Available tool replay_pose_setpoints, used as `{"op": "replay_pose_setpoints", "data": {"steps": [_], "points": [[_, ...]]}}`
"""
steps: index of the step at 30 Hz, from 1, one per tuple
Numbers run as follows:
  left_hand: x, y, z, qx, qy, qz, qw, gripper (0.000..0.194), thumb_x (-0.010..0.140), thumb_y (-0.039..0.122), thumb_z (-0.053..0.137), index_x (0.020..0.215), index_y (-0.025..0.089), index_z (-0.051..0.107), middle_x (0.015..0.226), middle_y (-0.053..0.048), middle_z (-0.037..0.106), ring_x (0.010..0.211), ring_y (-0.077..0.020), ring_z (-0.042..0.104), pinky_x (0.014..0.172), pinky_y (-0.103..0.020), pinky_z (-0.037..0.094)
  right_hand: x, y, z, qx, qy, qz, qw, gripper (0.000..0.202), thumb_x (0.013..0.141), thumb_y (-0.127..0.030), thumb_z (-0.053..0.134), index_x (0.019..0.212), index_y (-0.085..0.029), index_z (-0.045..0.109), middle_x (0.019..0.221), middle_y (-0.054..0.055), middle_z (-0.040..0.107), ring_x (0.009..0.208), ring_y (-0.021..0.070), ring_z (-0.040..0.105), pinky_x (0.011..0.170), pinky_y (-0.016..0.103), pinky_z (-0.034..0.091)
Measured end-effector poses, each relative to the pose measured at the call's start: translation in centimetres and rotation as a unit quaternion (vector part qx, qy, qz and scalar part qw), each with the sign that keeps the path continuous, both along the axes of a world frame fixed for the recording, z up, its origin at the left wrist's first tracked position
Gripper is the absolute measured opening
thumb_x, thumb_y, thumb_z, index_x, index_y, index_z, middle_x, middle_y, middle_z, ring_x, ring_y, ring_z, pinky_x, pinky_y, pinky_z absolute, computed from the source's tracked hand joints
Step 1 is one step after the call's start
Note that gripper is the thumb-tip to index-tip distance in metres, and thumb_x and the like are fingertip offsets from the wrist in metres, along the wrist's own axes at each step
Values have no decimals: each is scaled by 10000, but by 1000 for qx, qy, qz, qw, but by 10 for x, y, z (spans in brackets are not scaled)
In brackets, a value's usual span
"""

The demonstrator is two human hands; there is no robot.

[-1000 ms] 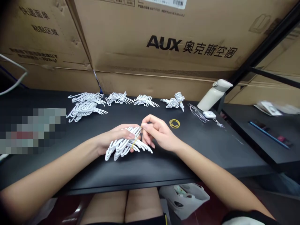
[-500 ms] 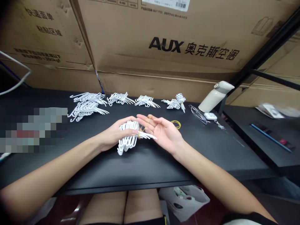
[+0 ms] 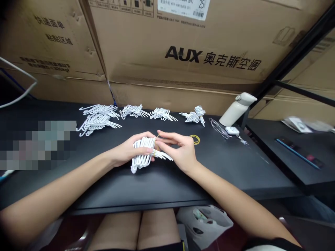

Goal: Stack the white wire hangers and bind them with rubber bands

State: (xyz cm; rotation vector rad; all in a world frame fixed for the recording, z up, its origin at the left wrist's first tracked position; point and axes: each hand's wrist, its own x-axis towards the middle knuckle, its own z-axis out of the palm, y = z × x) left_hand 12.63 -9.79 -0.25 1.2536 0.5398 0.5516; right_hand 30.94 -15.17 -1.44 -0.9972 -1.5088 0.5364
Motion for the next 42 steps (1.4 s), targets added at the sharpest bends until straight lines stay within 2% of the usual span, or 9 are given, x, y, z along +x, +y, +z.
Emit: {"op": "replay_pose_setpoints", "data": {"steps": [5,15,20,24,27,30,34,38,42], "points": [[3,-1,-1,14,-4,16,1000,392,665,280,792,976,160,586,909,-57,687,670,-166,691,616,-267,558,7,8,-4,113,-96,-83,985,162,747,-291,744,893,-220,744,959,78,748,762,252,733,684,382,644],[4,-5,1,22,-9,44,999,436,665,262,793,1012,155,552,972,-90,691,680,-167,689,611,-274,561,16,23,-8,174,-237,-100,950,189,825,-306,668,993,-239,722,947,60,751,757,215,732,715,329,616],[4,-4,0,7,-13,43,999,440,654,268,801,1000,154,554,968,-89,691,664,-159,682,587,-257,554,18,21,-10,167,-238,-97,952,179,830,-313,663,993,-254,710,962,52,751,677,191,719,685,322,607],[4,-3,1,-5,-21,56,998,464,658,286,796,1018,156,534,993,-100,684,653,-162,679,565,-256,546,16,17,-9,165,-207,-110,958,97,821,-302,673,898,-259,715,1094,74,710,787,227,725,700,352,604],[4,-3,2,28,-6,55,998,435,673,288,780,1006,168,528,991,-87,682,675,-170,684,601,-280,550,13,17,-9,180,-201,-119,956,70,802,-279,690,857,-258,728,1027,65,732,837,250,727,681,358,610],[3,-4,4,109,20,40,993,402,668,276,770,982,179,538,953,-65,690,734,-178,686,672,-297,541,10,17,-8,167,-151,-93,970,75,797,-272,693,837,-229,740,893,64,758,782,249,734,613,333,607],[1,-7,8,271,72,59,958,363,650,264,759,949,177,572,909,-44,688,811,-178,651,742,-274,498,10,15,-4,68,-114,-15,991,227,824,-320,661,999,-199,740,884,68,759,636,206,719,565,313,592],[0,-10,7,340,108,100,929,425,635,265,755,1000,202,544,940,-28,678,837,-182,642,764,-271,476,13,13,0,23,-138,70,988,518,753,-363,731,1241,-221,630,1265,106,629,975,265,693,694,338,603],[4,-8,-5,299,96,160,936,689,573,259,799,1160,204,443,989,-49,671,873,-205,647,796,-312,481,14,14,1,16,-169,126,977,763,717,-375,764,1405,-254,457,1473,117,415,1214,305,560,778,354,593]]}}
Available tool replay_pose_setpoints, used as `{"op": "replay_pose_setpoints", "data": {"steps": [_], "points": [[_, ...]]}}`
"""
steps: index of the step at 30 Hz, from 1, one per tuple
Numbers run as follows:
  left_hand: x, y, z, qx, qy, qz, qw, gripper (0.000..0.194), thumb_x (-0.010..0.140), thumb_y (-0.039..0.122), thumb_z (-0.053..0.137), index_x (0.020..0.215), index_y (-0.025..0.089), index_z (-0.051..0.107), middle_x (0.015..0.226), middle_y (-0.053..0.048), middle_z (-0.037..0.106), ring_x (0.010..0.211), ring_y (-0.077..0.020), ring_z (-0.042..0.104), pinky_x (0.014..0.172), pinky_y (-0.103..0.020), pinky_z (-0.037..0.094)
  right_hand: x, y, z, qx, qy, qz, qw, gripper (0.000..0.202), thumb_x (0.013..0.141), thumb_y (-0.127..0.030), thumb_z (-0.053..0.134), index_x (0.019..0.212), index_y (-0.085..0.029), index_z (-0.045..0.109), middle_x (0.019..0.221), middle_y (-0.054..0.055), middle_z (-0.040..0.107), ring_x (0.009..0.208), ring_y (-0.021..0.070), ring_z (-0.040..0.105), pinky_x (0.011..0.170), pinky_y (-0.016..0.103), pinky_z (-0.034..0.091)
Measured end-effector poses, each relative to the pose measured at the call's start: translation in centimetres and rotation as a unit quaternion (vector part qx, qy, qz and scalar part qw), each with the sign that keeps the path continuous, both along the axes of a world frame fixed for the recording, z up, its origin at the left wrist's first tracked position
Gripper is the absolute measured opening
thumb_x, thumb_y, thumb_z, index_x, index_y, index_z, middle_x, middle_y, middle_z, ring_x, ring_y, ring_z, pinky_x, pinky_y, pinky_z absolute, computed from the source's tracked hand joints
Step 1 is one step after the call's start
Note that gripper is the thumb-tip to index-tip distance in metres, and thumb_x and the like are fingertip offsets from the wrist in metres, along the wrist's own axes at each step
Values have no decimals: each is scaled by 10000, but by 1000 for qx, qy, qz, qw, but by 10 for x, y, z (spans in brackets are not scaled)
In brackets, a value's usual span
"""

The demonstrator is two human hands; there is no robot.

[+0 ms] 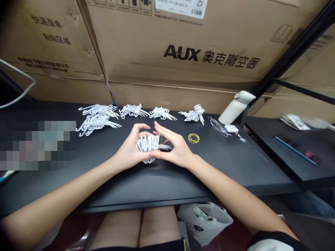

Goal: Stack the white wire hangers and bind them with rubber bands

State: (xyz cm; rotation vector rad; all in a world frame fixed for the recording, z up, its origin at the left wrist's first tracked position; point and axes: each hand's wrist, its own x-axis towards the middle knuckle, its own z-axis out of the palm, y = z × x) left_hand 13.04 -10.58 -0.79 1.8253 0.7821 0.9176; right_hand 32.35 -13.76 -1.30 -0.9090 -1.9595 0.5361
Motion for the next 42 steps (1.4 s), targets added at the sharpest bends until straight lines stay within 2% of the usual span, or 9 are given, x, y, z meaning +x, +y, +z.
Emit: {"op": "replay_pose_setpoints", "data": {"steps": [2,4,7,10,16,22,27,32,42], "points": [[2,3,-8,-45,-6,22,999,699,572,298,808,1165,175,459,962,-57,668,821,-201,643,754,-314,493,0,1,-1,-2,-6,4,1000,806,720,-378,762,1435,-266,407,1497,121,376,1197,305,573,788,364,591],[4,6,-14,-50,1,-21,999,541,593,301,793,1050,146,548,962,-64,670,846,-205,633,764,-306,491,0,1,-2,8,-17,4,1000,810,711,-383,771,1429,-267,416,1487,123,393,1196,307,573,843,395,577],[5,7,-17,-15,36,-90,995,287,661,271,729,883,131,613,855,-33,670,797,-185,617,732,-276,480,-1,-1,0,18,-34,9,999,802,686,-388,791,1401,-248,457,1443,131,456,1164,299,598,961,440,520],[5,6,-16,15,84,-108,991,190,673,245,689,807,127,626,740,-8,644,704,-167,596,650,-254,466,-6,-5,5,7,-34,15,999,758,700,-384,781,1376,-231,477,1385,128,524,1109,278,634,966,424,518],[9,3,-19,66,83,-132,986,343,681,196,632,1018,131,640,985,-77,684,880,-239,636,734,-306,492,-18,-10,8,130,-115,25,984,584,760,-335,735,1288,-197,528,1289,149,605,1152,266,605,988,438,476],[13,-3,-17,97,126,-112,981,269,671,247,658,926,166,636,956,-54,653,895,-237,610,771,-324,479,-18,-7,10,175,-151,20,973,238,821,-294,667,1049,-232,635,1076,78,720,969,222,684,916,407,503],[17,-7,-14,116,254,-25,960,396,613,442,716,892,182,608,904,-60,612,868,-275,568,822,-418,440,-19,-11,32,122,-256,11,959,118,836,-268,622,909,-176,637,808,55,696,736,189,647,854,387,491],[18,-8,-14,97,256,-5,962,431,593,452,724,894,192,558,923,-60,585,863,-269,569,753,-380,450,-22,-7,51,2,-347,18,938,93,799,-212,601,859,-144,622,784,56,586,689,167,558,646,290,455],[14,-6,-16,75,207,20,975,519,575,430,735,953,190,474,967,-91,613,888,-295,600,710,-372,462,-17,-8,43,-55,-295,23,954,265,779,-209,613,1035,-162,563,993,93,613,880,221,586,791,358,474]]}}
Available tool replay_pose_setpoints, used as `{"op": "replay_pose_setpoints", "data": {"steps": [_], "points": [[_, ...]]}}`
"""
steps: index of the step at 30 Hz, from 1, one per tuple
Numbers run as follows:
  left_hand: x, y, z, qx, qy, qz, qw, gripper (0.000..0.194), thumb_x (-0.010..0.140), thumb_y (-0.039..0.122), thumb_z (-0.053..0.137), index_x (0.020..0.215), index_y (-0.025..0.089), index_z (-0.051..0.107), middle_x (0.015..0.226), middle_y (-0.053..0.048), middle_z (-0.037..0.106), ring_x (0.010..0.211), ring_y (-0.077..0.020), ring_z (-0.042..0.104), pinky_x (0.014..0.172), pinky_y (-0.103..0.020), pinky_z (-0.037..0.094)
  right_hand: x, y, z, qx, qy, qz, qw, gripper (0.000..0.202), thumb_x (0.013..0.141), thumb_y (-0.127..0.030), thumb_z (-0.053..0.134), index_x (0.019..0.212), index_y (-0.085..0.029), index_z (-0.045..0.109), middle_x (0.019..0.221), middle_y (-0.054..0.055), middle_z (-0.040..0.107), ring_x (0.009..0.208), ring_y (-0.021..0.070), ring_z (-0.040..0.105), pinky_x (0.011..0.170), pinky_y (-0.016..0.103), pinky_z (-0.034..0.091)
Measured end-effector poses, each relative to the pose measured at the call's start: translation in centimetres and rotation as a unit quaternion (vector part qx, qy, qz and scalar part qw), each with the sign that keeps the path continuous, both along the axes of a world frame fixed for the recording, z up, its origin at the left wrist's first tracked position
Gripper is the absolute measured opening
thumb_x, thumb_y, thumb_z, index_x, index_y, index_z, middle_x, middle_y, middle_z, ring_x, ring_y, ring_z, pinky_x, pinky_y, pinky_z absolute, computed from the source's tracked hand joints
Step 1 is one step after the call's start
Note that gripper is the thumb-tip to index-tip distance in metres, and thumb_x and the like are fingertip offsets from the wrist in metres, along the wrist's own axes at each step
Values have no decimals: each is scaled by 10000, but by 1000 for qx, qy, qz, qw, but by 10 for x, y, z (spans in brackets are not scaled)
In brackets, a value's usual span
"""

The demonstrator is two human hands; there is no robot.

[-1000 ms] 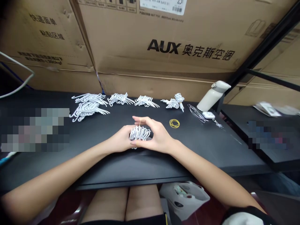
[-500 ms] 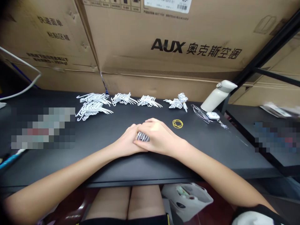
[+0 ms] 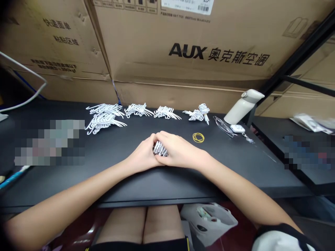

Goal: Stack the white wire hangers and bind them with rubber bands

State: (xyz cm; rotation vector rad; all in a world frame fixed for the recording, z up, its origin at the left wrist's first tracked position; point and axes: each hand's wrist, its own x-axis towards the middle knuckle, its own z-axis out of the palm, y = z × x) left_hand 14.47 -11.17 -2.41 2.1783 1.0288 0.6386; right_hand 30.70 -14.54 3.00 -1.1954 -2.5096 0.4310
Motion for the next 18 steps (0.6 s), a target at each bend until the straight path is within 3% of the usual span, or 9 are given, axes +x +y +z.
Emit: {"op": "replay_pose_setpoints", "data": {"steps": [3,5,8,10,12,15,18], "points": [[-1,1,3,-2,-14,-17,1000,497,596,385,728,1009,176,547,990,-81,642,904,-283,606,742,-357,458,7,4,-10,-23,93,10,995,301,760,-236,660,1040,-175,566,1019,81,636,909,215,604,818,365,490],[-3,3,5,-21,-35,-31,999,425,643,383,708,1001,180,603,941,-48,665,855,-244,616,721,-318,450,13,11,-17,-70,200,7,977,357,742,-287,704,1056,-182,570,1042,73,651,922,205,627,818,355,511],[-6,6,8,-73,-63,-23,995,373,680,482,696,875,166,658,747,-2,647,687,-175,584,607,-262,412,21,23,-27,-128,384,-63,912,304,794,-378,660,1021,-187,593,1062,78,672,925,191,660,774,330,547],[-8,8,8,-116,-84,-14,990,409,648,529,719,786,149,658,667,9,615,615,-145,539,554,-243,380,23,29,-30,-105,464,-133,870,271,792,-406,661,939,-184,611,974,68,694,838,174,676,693,301,561],[-9,8,10,-162,-119,-15,979,414,631,520,745,765,137,660,669,6,619,606,-131,526,551,-236,380,23,30,-31,-68,497,-170,848,260,772,-410,684,872,-180,615,854,51,696,703,149,663,604,278,555],[-8,8,12,-223,-186,-15,957,392,642,462,766,836,130,687,741,-16,661,659,-136,563,605,-241,423,18,23,-32,-15,484,-148,863,208,784,-374,679,825,-180,618,762,32,673,578,124,612,554,281,539],[-8,9,14,-259,-248,-3,933,407,642,413,786,922,131,699,845,-43,699,765,-166,617,696,-263,468,12,13,-32,60,419,-110,899,126,804,-309,658,836,-189,635,818,46,669,678,153,633,607,304,544]]}}
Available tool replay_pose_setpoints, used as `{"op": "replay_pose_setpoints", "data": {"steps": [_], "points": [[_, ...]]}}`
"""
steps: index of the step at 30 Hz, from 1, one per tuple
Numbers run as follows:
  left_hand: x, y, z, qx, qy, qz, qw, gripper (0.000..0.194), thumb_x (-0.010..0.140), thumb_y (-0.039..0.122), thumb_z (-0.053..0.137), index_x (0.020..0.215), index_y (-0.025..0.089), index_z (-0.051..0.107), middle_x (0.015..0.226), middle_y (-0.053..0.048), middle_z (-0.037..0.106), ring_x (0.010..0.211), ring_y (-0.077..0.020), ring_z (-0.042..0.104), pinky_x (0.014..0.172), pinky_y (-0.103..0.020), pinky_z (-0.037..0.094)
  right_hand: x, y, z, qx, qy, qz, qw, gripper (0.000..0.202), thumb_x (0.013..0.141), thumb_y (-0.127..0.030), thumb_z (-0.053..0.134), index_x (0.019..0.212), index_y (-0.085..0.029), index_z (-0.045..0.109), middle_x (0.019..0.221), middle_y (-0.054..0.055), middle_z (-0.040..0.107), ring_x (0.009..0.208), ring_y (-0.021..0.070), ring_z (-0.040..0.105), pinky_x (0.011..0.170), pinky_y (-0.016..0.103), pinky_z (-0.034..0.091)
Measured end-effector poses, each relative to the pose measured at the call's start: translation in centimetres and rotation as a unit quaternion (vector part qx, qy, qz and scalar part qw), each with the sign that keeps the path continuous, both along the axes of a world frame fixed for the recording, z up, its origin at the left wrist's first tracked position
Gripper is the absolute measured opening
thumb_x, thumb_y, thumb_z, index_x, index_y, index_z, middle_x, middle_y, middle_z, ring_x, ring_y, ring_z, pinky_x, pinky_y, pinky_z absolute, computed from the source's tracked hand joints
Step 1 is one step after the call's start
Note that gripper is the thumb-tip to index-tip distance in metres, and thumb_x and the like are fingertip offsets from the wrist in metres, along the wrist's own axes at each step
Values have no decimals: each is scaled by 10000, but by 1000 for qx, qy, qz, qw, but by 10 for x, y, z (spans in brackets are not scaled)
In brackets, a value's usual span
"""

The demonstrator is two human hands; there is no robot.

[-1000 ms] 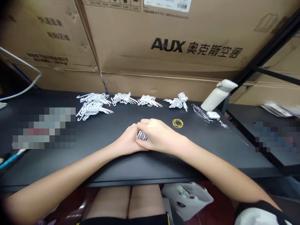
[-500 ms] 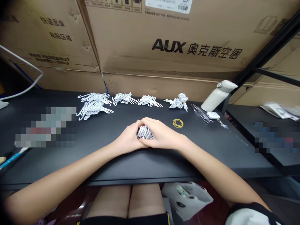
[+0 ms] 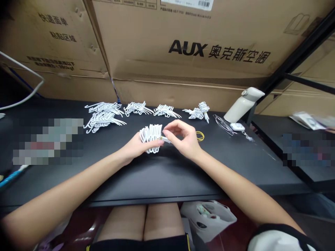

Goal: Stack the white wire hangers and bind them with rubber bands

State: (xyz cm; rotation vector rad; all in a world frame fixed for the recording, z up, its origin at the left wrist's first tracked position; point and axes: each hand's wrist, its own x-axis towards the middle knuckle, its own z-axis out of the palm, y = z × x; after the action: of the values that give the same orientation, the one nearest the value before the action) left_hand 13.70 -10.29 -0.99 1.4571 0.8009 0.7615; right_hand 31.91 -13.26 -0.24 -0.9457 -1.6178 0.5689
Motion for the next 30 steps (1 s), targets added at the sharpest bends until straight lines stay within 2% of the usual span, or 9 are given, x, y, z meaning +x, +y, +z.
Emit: {"op": "replay_pose_setpoints", "data": {"steps": [3,6,14,19,22,25,27,30], "points": [[1,1,1,-36,-45,17,998,435,658,422,781,962,123,697,877,-62,713,822,-194,646,751,-289,490,-4,-6,-2,73,-91,-7,993,97,800,-262,651,873,-199,652,890,67,676,806,188,641,645,317,543],[2,3,1,-78,-68,25,994,465,750,518,678,982,115,697,823,-68,714,769,-194,659,720,-294,504,-6,-7,-6,109,-142,2,984,111,795,-233,648,901,-204,656,900,75,679,805,190,638,637,319,542],[0,7,0,-133,-90,34,986,458,790,554,611,952,131,680,794,-47,685,699,-163,636,640,-262,488,-8,-4,-9,133,-163,-1,978,107,807,-210,627,910,-209,655,871,70,679,779,185,634,615,311,528],[0,9,-1,-149,-92,44,984,427,780,542,620,904,137,675,749,-37,676,652,-154,626,634,-271,496,-7,-3,-12,129,-163,-10,978,82,819,-228,624,894,-219,657,878,67,678,791,191,635,672,337,530],[0,8,2,-125,-95,41,987,426,787,533,617,930,133,659,793,-54,695,680,-168,642,672,-292,508,-8,-4,-12,136,-161,-52,976,43,823,-228,620,844,-221,658,848,63,662,791,197,622,707,359,524],[0,8,2,-60,-84,59,993,426,812,532,584,957,135,642,852,-69,705,727,-180,650,705,-301,509,-10,-7,-10,139,-147,-104,974,61,821,-241,628,767,-216,643,763,52,647,742,198,603,697,367,512],[-2,10,0,11,-47,99,994,429,818,538,571,958,139,643,856,-64,703,756,-180,642,710,-283,498,-13,-9,-10,107,-131,-102,980,92,828,-271,628,759,-211,636,709,37,641,679,183,597,671,353,513],[-3,13,-6,110,17,157,981,440,812,554,568,947,146,659,857,-49,694,799,-182,623,717,-260,479,-17,-11,-14,18,-89,-57,994,146,822,-346,647,832,-200,642,705,23,650,637,162,611,650,325,532]]}}
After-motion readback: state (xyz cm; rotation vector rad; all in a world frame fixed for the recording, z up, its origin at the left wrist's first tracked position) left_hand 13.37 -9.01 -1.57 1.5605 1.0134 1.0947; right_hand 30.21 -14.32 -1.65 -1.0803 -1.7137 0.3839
